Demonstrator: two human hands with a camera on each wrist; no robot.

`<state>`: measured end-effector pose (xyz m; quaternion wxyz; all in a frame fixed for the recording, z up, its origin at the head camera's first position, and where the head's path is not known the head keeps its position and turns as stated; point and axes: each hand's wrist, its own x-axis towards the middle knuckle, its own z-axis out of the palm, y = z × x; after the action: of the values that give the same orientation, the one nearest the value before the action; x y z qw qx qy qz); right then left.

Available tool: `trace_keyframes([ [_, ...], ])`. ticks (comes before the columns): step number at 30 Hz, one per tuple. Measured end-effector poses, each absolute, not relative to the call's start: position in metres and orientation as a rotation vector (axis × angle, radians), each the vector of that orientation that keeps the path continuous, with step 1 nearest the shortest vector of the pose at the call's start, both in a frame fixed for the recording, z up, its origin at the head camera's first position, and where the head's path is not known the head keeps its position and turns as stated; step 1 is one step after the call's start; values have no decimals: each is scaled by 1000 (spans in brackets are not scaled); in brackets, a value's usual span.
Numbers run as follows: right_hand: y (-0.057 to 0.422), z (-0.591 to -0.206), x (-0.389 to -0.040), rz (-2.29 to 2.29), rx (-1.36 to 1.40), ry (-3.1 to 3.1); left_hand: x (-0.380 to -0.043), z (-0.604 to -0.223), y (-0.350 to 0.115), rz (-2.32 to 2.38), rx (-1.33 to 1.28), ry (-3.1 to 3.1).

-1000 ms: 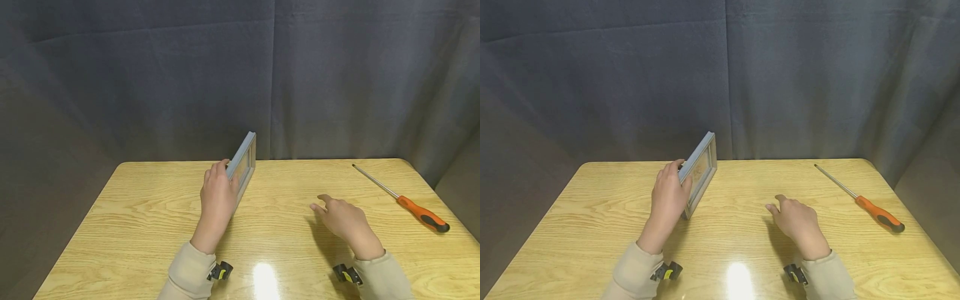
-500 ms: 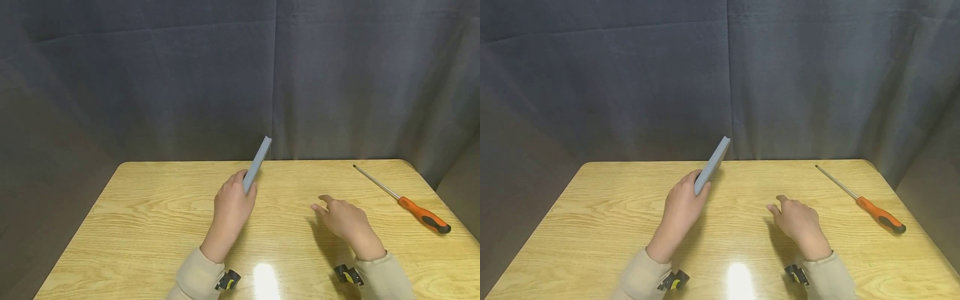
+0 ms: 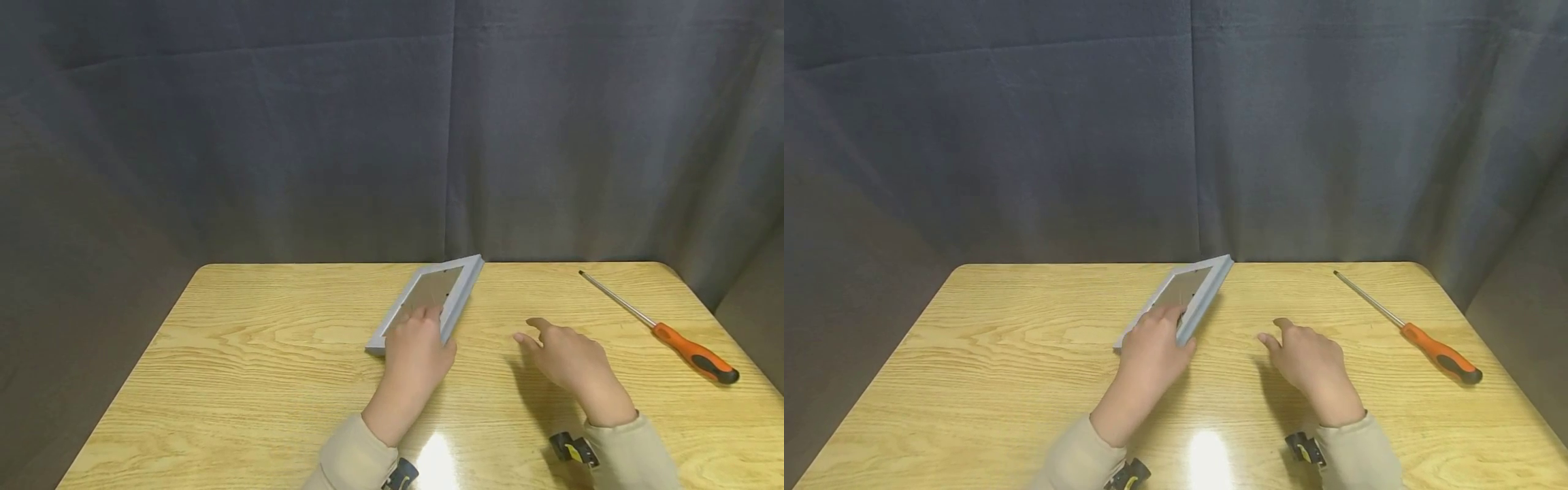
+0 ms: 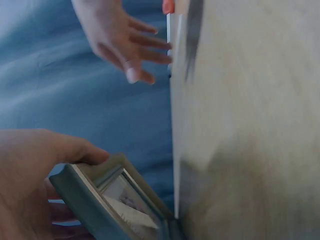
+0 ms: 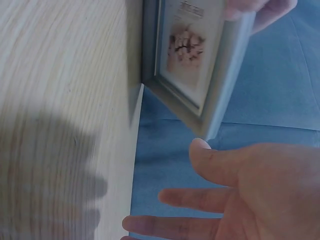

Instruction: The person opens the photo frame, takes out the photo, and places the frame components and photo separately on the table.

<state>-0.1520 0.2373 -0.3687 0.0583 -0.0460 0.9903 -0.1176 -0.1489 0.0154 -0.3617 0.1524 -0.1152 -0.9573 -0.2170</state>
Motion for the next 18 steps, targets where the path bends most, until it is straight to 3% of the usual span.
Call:
trace_keyframes([
  [18, 239, -367, -152, -350, -148, 3007, -134, -393, 34, -238, -408, -2801],
])
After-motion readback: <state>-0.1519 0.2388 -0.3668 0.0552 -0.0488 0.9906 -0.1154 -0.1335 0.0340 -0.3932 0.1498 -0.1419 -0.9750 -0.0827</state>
